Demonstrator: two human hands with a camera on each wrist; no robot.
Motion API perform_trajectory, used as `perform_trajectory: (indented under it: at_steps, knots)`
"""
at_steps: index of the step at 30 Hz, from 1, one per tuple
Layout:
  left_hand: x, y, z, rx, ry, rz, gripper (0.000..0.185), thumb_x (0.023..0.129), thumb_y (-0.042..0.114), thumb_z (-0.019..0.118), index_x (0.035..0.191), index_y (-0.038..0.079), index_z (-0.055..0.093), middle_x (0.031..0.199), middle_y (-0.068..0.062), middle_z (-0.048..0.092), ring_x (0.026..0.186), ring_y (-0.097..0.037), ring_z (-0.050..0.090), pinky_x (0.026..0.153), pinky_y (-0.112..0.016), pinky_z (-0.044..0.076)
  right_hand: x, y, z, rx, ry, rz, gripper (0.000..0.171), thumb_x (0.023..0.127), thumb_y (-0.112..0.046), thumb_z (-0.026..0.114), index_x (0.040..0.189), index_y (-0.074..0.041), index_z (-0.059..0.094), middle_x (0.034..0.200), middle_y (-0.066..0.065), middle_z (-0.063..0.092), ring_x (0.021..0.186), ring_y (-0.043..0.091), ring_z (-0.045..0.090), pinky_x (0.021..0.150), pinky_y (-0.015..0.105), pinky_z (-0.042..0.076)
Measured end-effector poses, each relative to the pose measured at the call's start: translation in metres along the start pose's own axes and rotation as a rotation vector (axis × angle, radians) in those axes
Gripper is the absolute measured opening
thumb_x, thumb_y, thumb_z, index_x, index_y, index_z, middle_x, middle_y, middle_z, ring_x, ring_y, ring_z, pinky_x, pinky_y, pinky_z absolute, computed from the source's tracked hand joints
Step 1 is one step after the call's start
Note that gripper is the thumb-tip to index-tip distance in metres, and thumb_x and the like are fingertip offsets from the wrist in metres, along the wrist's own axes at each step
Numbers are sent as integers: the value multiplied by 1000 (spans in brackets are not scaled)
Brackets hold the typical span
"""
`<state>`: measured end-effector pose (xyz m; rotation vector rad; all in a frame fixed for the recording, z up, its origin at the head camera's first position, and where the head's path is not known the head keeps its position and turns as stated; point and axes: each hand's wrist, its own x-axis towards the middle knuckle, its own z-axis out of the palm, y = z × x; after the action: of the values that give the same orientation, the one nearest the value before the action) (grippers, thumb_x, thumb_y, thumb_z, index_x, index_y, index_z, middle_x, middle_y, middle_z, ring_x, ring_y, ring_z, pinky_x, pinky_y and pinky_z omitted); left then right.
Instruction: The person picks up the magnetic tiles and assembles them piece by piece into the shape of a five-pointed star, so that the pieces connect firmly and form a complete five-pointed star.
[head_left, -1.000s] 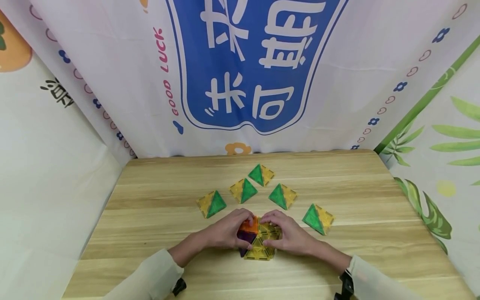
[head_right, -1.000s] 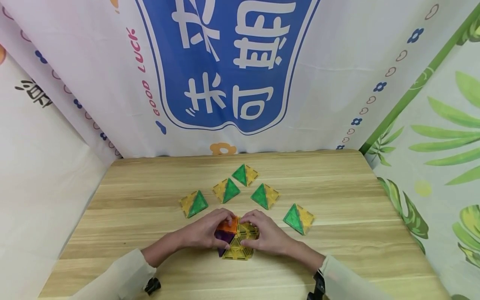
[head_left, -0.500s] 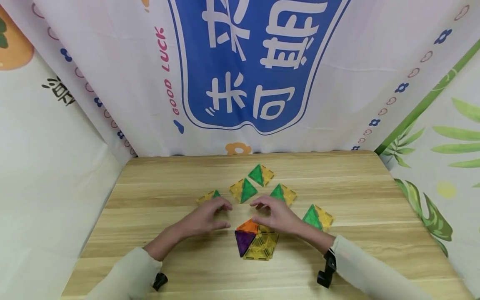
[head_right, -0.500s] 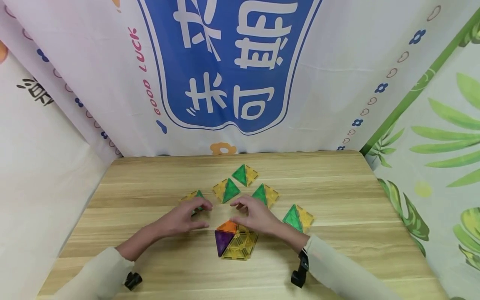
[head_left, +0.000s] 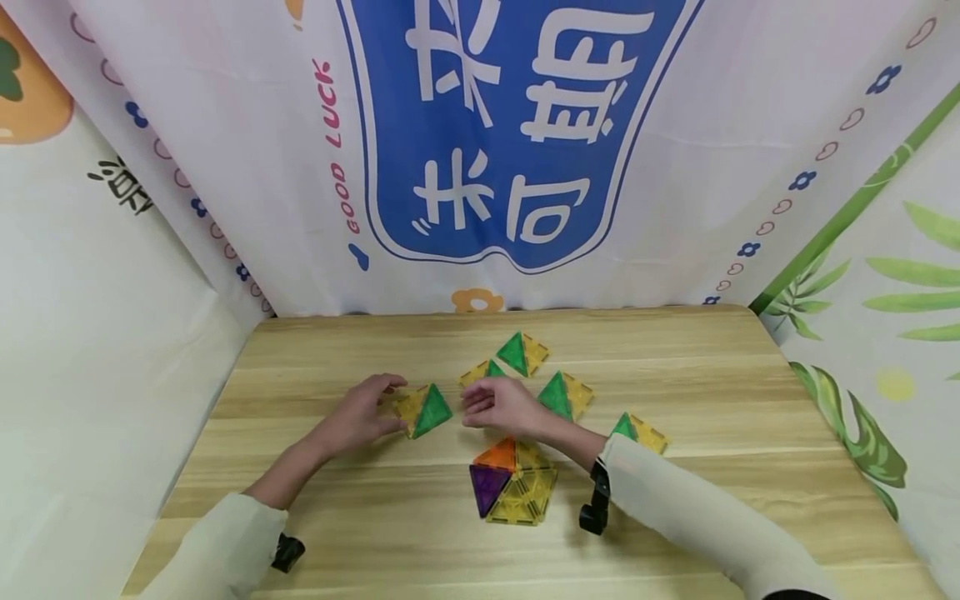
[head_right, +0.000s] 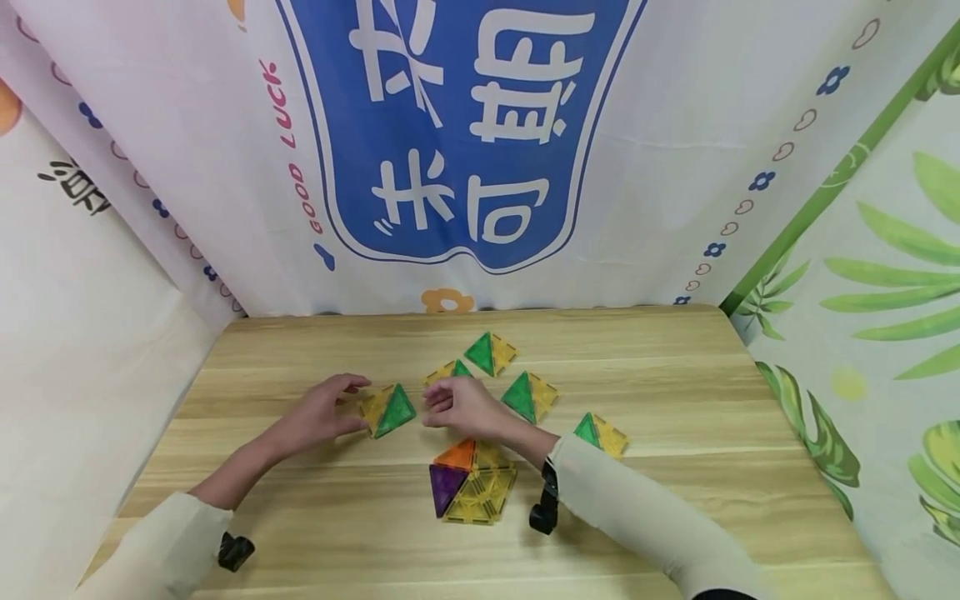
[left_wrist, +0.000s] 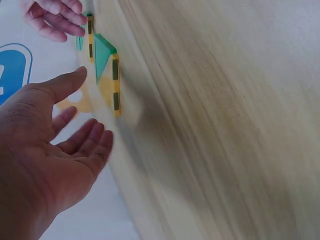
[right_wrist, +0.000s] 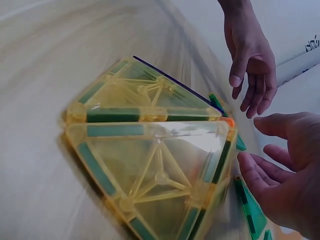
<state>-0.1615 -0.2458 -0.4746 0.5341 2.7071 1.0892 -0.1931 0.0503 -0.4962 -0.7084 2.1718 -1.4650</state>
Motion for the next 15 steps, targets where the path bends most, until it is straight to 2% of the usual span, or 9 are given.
perform_trajectory:
  at_steps: [5, 10, 15]
  knots:
    - [-2, -5, 2, 29, -8, -32, 64, 91, 8, 84, 144, -9, 54, 140, -27, 62, 127, -43, 60, 106, -60, 51, 9, 1, 9, 23, -4, 14, 43, 93, -4, 81, 132, 9, 66, 121, 23, 74, 106, 28, 75, 85, 29, 63]
    - [-3, -7, 8, 31, 9, -23, 63, 89, 6, 86, 142, -11, 56, 138, -28, 63, 126, -42, 62, 106, -57, 52, 14, -4, 16, 12, 22, 34, 41, 91, -2, 81, 128, 10, 68, 118, 24, 75, 103, 29, 76, 85, 28, 62]
    - [0, -10, 14, 92, 34, -10, 65, 85, 6, 88, 140, -9, 58, 131, -25, 65, 116, -35, 64, 98, -51, 56, 16, -9, 20, 34, 39, 63, 40, 91, 1, 80, 128, 11, 68, 119, 25, 74, 103, 30, 76, 86, 29, 63]
